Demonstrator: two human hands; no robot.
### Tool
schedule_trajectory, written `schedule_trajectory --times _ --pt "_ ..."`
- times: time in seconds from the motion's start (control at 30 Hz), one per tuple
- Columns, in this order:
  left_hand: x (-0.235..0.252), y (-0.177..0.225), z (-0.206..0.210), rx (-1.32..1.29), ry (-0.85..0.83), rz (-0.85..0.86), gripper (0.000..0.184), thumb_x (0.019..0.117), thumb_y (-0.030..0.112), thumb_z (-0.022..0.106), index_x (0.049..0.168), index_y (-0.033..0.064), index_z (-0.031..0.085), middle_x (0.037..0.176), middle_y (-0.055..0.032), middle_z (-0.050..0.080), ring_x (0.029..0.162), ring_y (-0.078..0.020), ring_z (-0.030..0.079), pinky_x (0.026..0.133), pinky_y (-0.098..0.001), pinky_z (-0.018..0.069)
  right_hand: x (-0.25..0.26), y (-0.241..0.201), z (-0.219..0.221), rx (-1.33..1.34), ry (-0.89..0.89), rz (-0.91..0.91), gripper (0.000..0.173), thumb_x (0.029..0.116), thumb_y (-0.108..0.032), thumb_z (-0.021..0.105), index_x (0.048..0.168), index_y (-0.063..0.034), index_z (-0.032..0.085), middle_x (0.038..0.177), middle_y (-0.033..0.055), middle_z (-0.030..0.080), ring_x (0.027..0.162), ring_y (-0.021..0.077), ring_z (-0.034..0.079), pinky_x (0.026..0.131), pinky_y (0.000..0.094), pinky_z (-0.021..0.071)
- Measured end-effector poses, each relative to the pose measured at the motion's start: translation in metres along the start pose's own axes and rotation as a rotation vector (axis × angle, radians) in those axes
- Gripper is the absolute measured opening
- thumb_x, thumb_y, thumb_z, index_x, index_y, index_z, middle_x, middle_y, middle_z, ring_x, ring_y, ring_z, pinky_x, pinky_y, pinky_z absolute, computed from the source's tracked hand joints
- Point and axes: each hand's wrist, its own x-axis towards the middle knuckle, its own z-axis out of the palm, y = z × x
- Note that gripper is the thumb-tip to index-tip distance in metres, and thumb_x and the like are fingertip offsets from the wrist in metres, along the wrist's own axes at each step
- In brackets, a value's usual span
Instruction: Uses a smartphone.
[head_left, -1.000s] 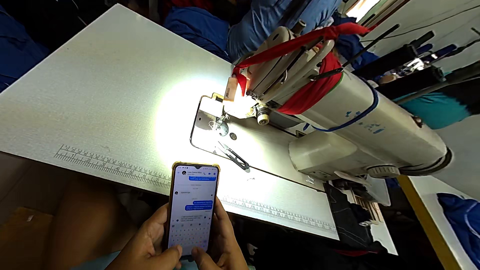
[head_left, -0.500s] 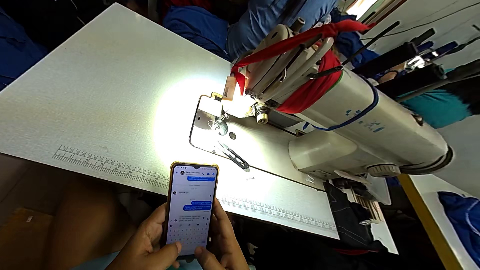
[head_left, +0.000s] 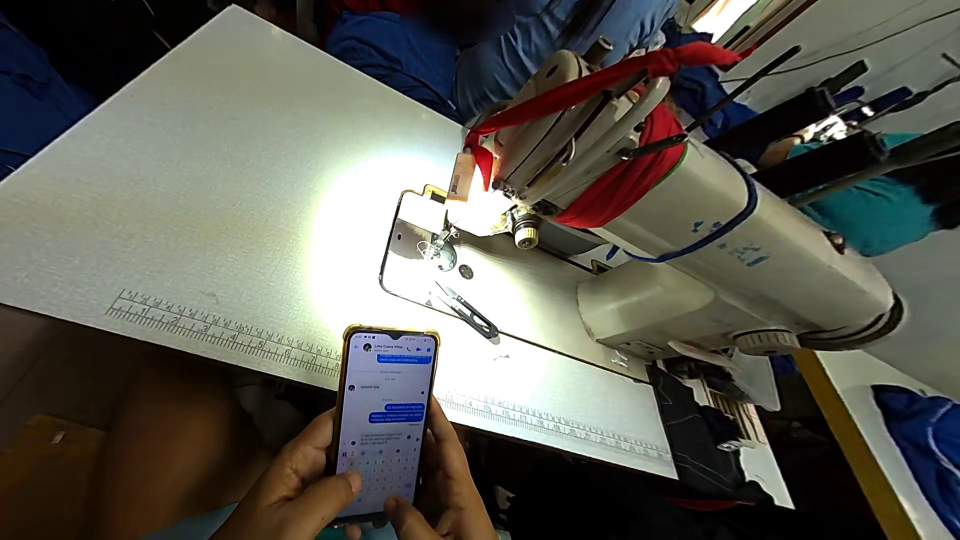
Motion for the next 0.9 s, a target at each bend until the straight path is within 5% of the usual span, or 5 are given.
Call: schedule_trajectory --times 0.53,0.9 --pt "0.001 0.000 0.000 0.020 -0.087 0.008 0.064 0.0878 -0.013 0.052 0.146 0.0095 0.039 0.135 -0.0062 0.064 0.114 -0.0200 0.068 0.080 -0.0359 0.0640 0.001 0.000 0.006 -0.021 0.155 0.006 0.071 0.0977 0.005 0.053 0.153 0.0152 0.010 0.140 0.0188 0.055 0.114 0.0176 0.067 0.083 0.0327 0.0634" --pt "0.000 0.000 0.001 0.045 -0.045 0.012 0.061 0.0896 -0.012 0.057 0.145 0.0089 0.039 0.132 -0.0073 0.065 0.111 -0.0205 0.070 0.079 -0.0347 0.0642 0.001 0.001 -0.002 -0.017 0.013 0.004 0.089 0.0872 0.013 0.057 0.156 0.0139 0.000 0.150 0.0228 0.045 0.128 0.0207 0.059 0.102 0.0374 0.0561"
